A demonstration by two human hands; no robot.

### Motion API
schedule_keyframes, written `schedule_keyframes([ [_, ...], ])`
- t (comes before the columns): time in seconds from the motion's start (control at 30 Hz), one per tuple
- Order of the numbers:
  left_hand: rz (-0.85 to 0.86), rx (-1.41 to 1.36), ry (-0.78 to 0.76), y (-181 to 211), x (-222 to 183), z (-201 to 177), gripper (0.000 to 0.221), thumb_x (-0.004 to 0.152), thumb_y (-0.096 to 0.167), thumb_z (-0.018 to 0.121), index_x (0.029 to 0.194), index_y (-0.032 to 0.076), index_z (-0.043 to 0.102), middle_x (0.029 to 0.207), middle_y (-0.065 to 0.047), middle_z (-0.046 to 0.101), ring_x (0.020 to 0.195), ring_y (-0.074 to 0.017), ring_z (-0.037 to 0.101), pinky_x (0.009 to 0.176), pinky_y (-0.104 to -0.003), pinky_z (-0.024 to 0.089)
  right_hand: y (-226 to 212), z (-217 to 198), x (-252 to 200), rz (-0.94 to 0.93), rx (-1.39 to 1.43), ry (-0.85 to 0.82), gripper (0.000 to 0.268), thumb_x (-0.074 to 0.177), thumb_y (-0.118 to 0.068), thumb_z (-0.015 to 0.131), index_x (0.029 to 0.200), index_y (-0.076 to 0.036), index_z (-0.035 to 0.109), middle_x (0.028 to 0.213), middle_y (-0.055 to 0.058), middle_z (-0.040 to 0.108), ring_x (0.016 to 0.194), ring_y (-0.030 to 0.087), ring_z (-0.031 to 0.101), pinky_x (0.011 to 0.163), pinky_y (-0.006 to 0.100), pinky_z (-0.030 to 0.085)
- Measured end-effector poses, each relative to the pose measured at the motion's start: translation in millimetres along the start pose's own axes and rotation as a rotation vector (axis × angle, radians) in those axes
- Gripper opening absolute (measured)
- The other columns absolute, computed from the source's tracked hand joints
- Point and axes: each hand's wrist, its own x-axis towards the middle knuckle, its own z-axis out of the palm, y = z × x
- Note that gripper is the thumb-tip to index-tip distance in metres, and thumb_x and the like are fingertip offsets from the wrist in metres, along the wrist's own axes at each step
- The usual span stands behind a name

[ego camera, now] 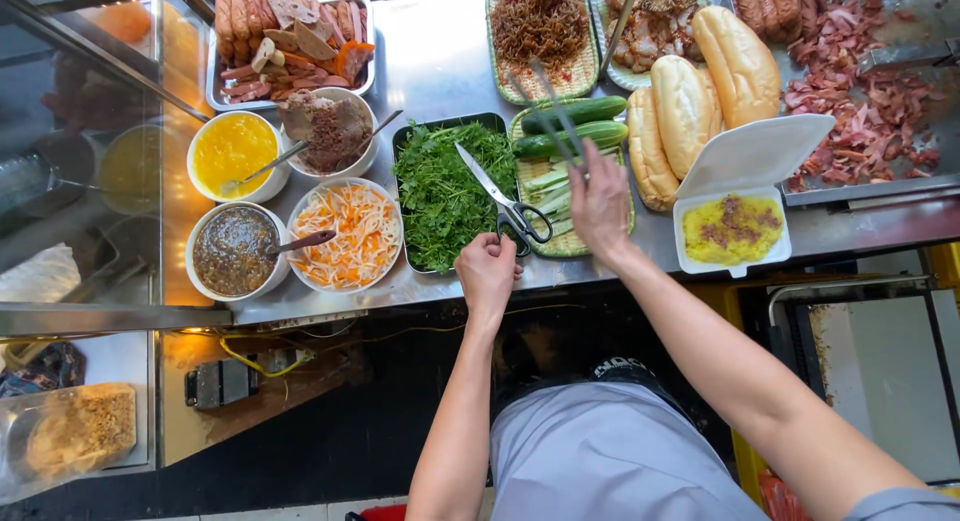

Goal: Preparing a takeout food box with rice, sliced meat, sauce, and vegetables at a food stall.

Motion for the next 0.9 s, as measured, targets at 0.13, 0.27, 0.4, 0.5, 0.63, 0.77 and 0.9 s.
schedule_keyframes([
  [0.13, -0.034, -0.015, -0.055, 5.5, -10.2, -14.5, 0.027, 0.095, 0.018, 0.066, 0.1, -0.008, 0.072, 0.066, -0.01, 0.073, 0.052, -0.0137, 0.072, 0.046, -0.028, 0.059, 45.7, -12.4, 25.1, 0.012, -0.236, 0.083, 0.047, 0.107, -0.019, 0.063, 0.147, 0.002, 0.05, 0.108, 0.021, 0.063, 0.1, 0.036, 0.056, 0.088, 0.05, 0.045],
  [0.27, -0.041, -0.161, -0.171, 9.9, -15.5, -5.2, 0.027, 0.098, 0.016, 0.067, 0.108, -0.008, 0.071, 0.07, -0.01, 0.074, 0.054, -0.0131, 0.07, 0.048, -0.027, 0.058, 12.4, -61.5, 7.7, -0.134, -0.202, 0.05, 0.046, 0.099, -0.018, 0.069, 0.139, 0.002, 0.058, 0.119, 0.021, 0.064, 0.109, 0.035, 0.057, 0.096, 0.045, 0.047],
  [0.4, 0.007, -0.169, -0.235, 26.0, -34.1, 30.7, 0.025, 0.098, 0.016, 0.066, 0.108, -0.007, 0.071, 0.071, -0.009, 0.074, 0.056, -0.0121, 0.071, 0.048, -0.026, 0.057, 5.1, -92.7, -46.8, 0.422, 0.564, -0.514, 0.046, 0.102, -0.027, 0.064, 0.139, 0.001, 0.065, 0.11, 0.01, 0.072, 0.097, 0.016, 0.066, 0.09, 0.031, 0.054],
  [0.5, 0.091, -0.126, -0.31, 29.2, -46.8, 59.0, 0.026, 0.099, 0.016, 0.064, 0.114, -0.004, 0.071, 0.073, -0.012, 0.076, 0.058, -0.0144, 0.073, 0.051, -0.029, 0.058, -11.2, -121.4, -66.6, 0.509, 1.029, -0.714, 0.051, 0.096, -0.027, 0.069, 0.139, -0.001, 0.061, 0.119, 0.0, 0.069, 0.102, 0.007, 0.065, 0.089, 0.026, 0.054],
  [0.63, 0.332, 0.126, -0.306, 29.5, -52.7, 73.2, 0.022, 0.099, 0.016, 0.066, 0.109, -0.001, 0.075, 0.077, -0.018, 0.076, 0.065, -0.0202, 0.075, 0.059, -0.036, 0.058, 21.3, -138.3, -84.1, 0.556, 1.007, -0.621, 0.057, 0.09, -0.022, 0.072, 0.143, -0.008, 0.055, 0.12, -0.004, 0.068, 0.107, 0.005, 0.063, 0.095, 0.025, 0.051],
  [0.77, 0.57, 0.212, -0.474, 23.7, -25.6, 65.1, 0.026, 0.1, 0.015, 0.062, 0.118, 0.0, 0.073, 0.093, -0.02, 0.075, 0.077, -0.0291, 0.075, 0.067, -0.039, 0.059, 36.1, -163.5, -87.9, 0.511, 0.901, -0.58, 0.054, 0.09, -0.014, 0.076, 0.139, 0.0, 0.059, 0.115, 0.004, 0.071, 0.105, 0.011, 0.067, 0.096, 0.029, 0.053],
  [0.9, 0.587, 0.928, -0.135, 29.9, 32.0, 44.2, 0.027, 0.09, 0.023, 0.073, 0.103, 0.0, 0.077, 0.092, -0.017, 0.07, 0.088, -0.0307, 0.065, 0.062, -0.043, 0.058, 69.9, -183.4, -101.4, 0.547, 0.996, -0.466, 0.063, 0.087, -0.009, 0.074, 0.146, -0.002, 0.051, 0.115, 0.007, 0.071, 0.106, 0.014, 0.069, 0.097, 0.03, 0.054],
])
